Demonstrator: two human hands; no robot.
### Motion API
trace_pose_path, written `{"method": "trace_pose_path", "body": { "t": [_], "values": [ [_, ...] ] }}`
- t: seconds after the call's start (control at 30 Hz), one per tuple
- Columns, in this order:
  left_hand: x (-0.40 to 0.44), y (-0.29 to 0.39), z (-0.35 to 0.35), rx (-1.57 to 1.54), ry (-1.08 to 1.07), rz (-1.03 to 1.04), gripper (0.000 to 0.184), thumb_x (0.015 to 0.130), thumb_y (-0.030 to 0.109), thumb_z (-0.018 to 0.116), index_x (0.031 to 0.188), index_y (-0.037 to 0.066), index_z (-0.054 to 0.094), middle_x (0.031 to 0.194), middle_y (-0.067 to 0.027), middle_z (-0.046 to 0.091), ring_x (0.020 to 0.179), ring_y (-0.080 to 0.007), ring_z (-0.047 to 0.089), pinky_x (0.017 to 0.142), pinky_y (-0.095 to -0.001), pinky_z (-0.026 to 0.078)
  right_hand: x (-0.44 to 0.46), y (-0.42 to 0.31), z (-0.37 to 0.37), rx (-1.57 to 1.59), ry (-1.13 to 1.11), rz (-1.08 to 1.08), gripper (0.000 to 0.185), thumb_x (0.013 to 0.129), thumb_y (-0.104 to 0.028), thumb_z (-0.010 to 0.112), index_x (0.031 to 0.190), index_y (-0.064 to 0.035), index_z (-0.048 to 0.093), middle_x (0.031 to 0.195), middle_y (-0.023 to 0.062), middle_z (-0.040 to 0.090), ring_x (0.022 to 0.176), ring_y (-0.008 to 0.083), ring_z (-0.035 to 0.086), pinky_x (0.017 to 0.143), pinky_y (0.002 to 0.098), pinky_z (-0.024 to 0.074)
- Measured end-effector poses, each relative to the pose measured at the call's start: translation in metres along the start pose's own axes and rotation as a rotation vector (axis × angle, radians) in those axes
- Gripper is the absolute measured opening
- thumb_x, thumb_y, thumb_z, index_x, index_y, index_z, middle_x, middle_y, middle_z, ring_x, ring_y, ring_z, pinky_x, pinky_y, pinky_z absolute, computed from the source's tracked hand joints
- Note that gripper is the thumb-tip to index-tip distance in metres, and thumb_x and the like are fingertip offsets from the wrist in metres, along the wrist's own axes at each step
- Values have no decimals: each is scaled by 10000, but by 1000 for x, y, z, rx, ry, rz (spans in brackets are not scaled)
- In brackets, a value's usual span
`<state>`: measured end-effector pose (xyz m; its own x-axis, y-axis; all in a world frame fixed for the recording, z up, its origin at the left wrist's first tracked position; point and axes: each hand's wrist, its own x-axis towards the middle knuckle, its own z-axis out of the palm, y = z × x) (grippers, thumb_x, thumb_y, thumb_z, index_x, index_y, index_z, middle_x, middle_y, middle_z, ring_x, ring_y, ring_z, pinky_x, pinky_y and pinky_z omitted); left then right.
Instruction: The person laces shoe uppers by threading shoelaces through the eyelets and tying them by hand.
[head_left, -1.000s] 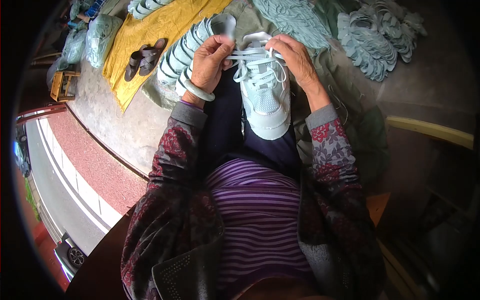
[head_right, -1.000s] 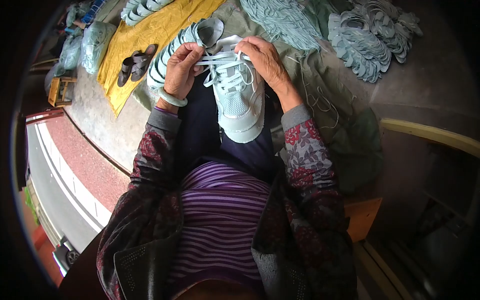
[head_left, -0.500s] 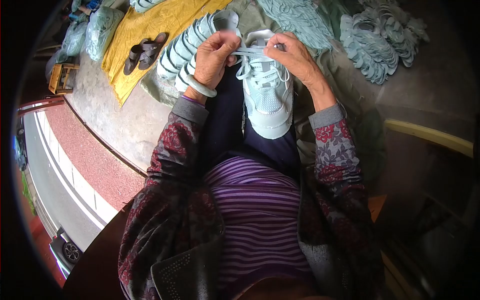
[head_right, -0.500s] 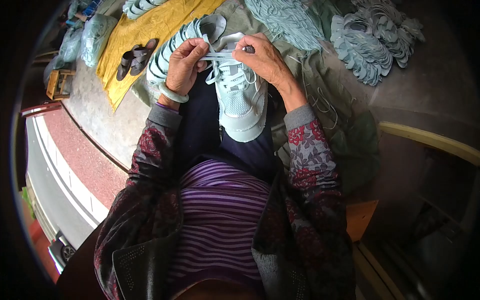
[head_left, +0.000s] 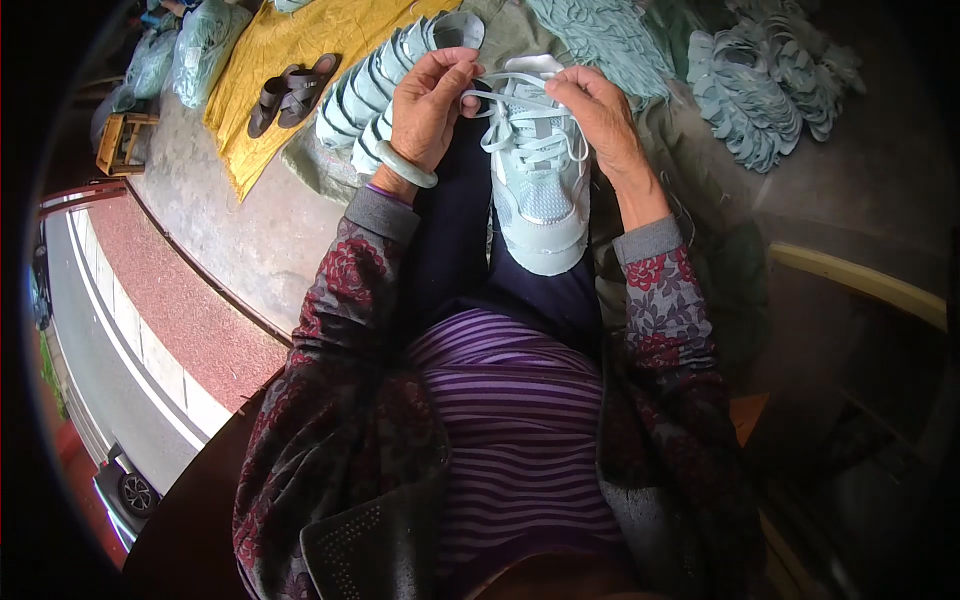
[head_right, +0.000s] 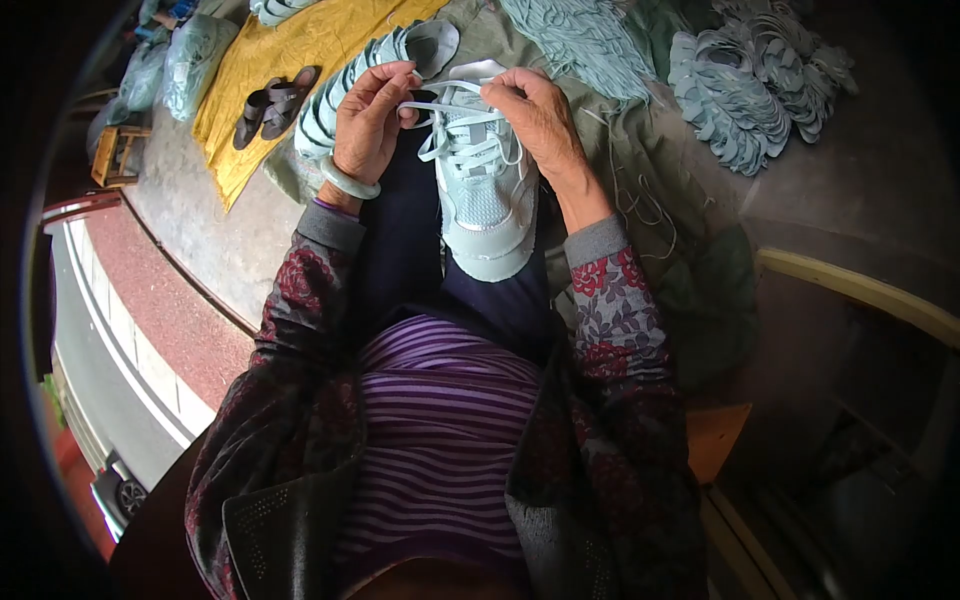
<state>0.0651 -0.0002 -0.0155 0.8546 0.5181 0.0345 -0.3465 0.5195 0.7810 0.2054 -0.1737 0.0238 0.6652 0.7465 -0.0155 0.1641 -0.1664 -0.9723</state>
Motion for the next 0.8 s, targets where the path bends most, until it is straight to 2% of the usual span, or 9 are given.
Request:
{"method": "trace_pose_path", "body": {
  "t": [0.13,0.3,0.57,0.8],
  "values": [
    [-1,1,-1,9,-13,18,212,994,114,601,1183,19,613,1029,-61,667,728,-80,555,642,-213,478,2,6,-2,142,-46,38,224,905,-249,670,949,-30,650,879,-27,568,852,68,501,784,212,388],
    [-3,5,2,65,-27,45,216,988,88,598,1193,19,609,1065,-56,664,836,-80,576,693,-225,499,1,5,-1,212,-57,57,219,911,-249,666,947,-33,650,869,-35,572,847,61,503,772,213,390],
    [-8,8,-1,63,-40,60,226,988,78,592,1203,10,602,1097,-70,661,902,-96,609,771,-249,539,4,10,-4,317,-94,99,154,912,-190,653,948,-42,673,905,-33,613,918,81,527,872,229,381],
    [-10,11,3,91,-41,77,227,983,67,597,1201,2,605,1109,-74,661,929,-106,616,804,-253,530,7,14,-7,365,-118,122,167,921,-208,660,955,-46,682,922,-27,624,930,78,535,867,234,395]
  ]
}}
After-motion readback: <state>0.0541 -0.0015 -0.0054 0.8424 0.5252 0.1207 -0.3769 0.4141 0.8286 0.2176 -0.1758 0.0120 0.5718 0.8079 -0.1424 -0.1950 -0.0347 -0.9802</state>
